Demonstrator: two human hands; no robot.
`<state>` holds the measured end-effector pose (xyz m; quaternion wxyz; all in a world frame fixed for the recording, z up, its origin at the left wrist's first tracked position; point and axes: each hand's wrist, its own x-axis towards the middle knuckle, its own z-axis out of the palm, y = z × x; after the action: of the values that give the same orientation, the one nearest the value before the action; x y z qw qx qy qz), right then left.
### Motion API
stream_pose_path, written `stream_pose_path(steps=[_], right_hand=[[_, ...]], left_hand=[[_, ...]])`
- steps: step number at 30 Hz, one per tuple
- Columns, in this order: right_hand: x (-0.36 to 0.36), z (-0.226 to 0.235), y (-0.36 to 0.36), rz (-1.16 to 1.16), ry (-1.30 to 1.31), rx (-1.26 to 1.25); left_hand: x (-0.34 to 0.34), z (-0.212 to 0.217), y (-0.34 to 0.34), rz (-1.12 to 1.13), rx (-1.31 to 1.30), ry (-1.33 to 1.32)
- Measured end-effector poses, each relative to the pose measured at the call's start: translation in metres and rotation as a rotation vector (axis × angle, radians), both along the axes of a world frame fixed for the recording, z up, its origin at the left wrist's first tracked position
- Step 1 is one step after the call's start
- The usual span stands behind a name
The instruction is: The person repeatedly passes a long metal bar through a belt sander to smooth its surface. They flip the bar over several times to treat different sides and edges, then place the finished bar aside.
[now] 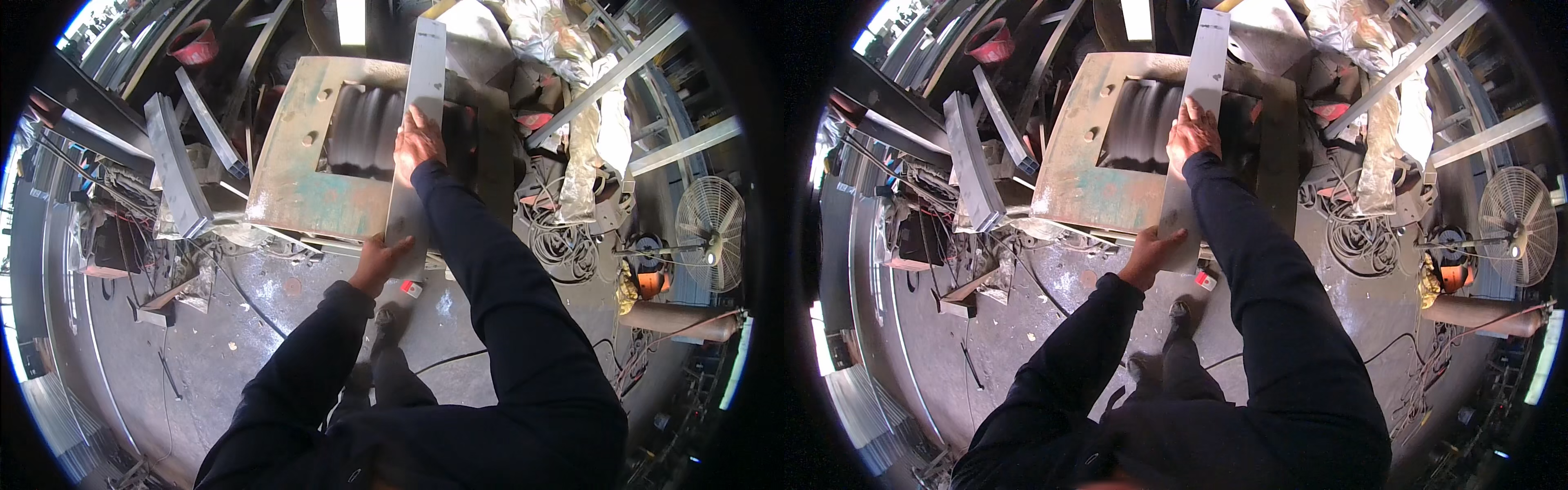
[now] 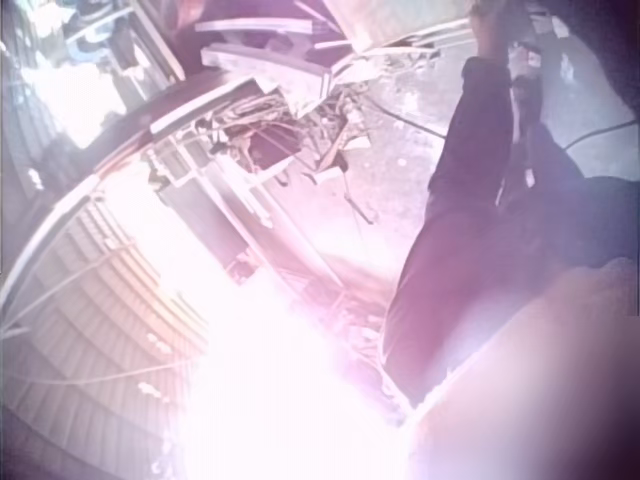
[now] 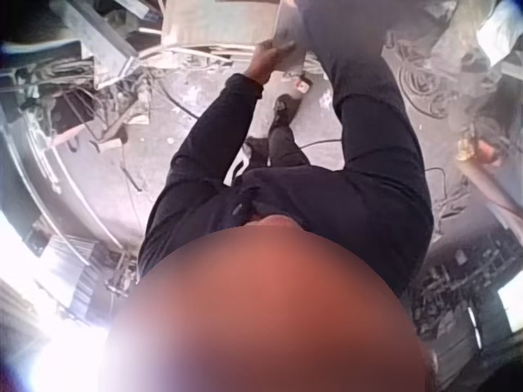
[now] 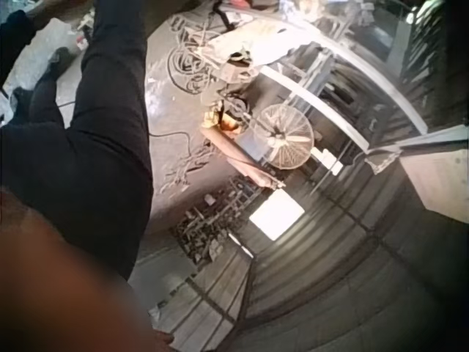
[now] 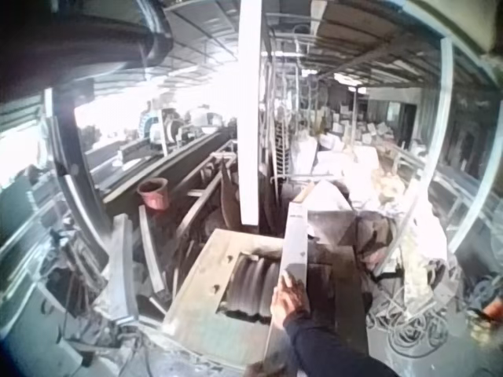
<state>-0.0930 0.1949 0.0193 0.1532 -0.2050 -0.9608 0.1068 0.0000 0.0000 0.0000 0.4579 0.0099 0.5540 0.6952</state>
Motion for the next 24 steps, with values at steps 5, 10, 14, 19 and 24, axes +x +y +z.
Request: stream_pose_path(steps=[5, 10, 14, 19, 24], right_hand=[[0.026, -0.01, -0.025, 0.047, 0.179, 0.1], [0.085, -0.021, -0.076, 0.05, 0.183, 0.082], [0.142, -0.02, -0.133, 0.069, 0.074, -0.005], [0.199, -0.025, -0.206, 0.065, 0.1, -0.048], [0.235, -0.036, -0.255, 0.07, 0.122, -0.055]], left_hand=[[0.026, -0.016, -0.025, 0.011, -0.063, 0.007], [0.081, -0.046, -0.077, -0.027, -0.113, 0.086], [0.133, -0.061, -0.14, -0.053, -0.032, 0.08], [0.184, -0.07, -0.215, -0.141, -0.254, 0.188], [0.222, -0.063, -0.271, -0.081, -0.132, 0.029]])
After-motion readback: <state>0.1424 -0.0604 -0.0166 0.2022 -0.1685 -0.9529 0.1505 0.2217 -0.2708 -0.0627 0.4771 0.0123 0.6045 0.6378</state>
